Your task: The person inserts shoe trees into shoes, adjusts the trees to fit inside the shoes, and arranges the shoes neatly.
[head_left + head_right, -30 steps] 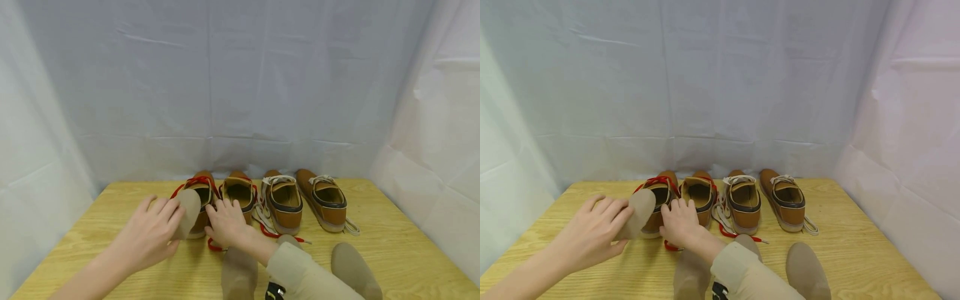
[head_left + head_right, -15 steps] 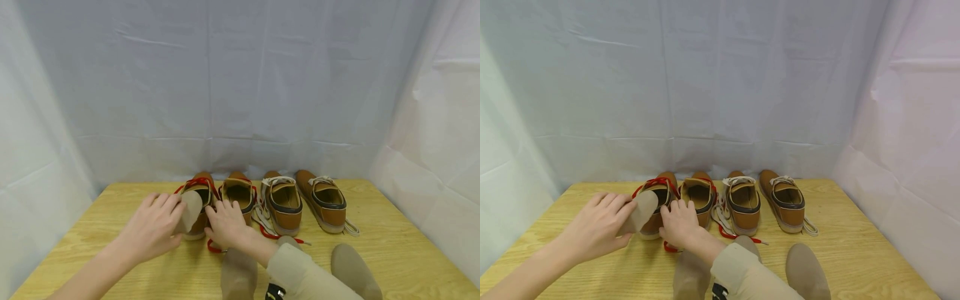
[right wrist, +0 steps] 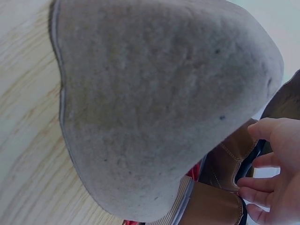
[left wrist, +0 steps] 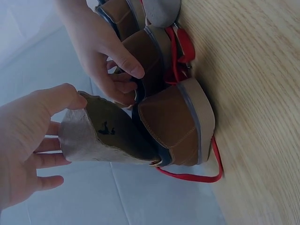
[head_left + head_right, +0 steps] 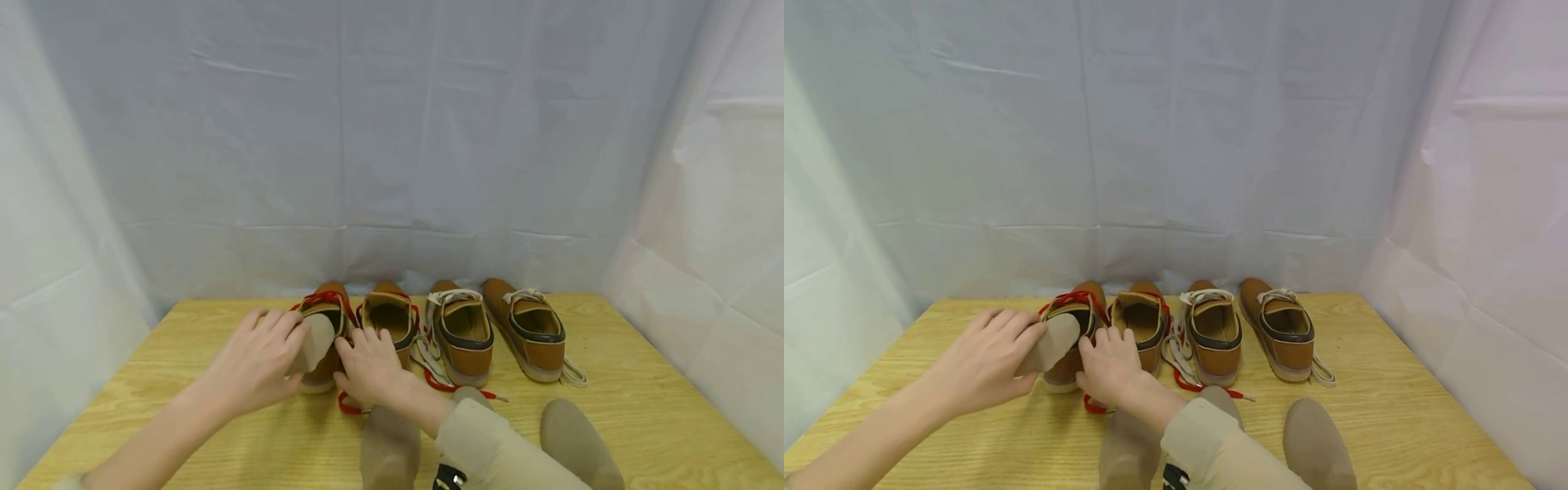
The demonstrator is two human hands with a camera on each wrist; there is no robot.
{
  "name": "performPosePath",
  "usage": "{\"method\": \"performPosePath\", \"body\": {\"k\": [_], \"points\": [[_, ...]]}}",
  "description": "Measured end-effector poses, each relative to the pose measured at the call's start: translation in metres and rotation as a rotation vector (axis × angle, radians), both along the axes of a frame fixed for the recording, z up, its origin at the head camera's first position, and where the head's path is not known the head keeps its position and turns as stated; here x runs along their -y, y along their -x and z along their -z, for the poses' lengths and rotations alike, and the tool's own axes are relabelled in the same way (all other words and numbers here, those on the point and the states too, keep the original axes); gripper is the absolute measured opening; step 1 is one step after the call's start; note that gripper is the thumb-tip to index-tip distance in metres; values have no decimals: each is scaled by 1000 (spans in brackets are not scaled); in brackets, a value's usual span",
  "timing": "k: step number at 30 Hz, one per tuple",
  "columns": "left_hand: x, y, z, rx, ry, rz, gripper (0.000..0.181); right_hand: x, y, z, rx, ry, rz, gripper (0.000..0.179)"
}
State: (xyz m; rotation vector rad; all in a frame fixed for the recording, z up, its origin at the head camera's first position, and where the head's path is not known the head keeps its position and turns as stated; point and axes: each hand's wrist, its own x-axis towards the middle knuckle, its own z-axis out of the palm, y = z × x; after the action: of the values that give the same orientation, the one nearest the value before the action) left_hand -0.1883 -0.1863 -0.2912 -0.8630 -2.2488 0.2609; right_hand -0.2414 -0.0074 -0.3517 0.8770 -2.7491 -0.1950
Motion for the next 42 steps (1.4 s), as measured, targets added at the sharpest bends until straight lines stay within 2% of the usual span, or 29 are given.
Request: {"method": "performPosePath", "body": {"k": [10,20,27,42], "points": [[-4,10,3,63,-8,-4,53,-1,1,1,18,-3,-3,43],[-11,16,4,-3,31,-64,51,0,0,0,9,-5,3,38],[-15,17,4,-39,21,-83,48,0,1,1,-4,1,-7,38],[-18,24,11,-15,-15,-119,49,0,1,3,4,17,-2,36]]}}
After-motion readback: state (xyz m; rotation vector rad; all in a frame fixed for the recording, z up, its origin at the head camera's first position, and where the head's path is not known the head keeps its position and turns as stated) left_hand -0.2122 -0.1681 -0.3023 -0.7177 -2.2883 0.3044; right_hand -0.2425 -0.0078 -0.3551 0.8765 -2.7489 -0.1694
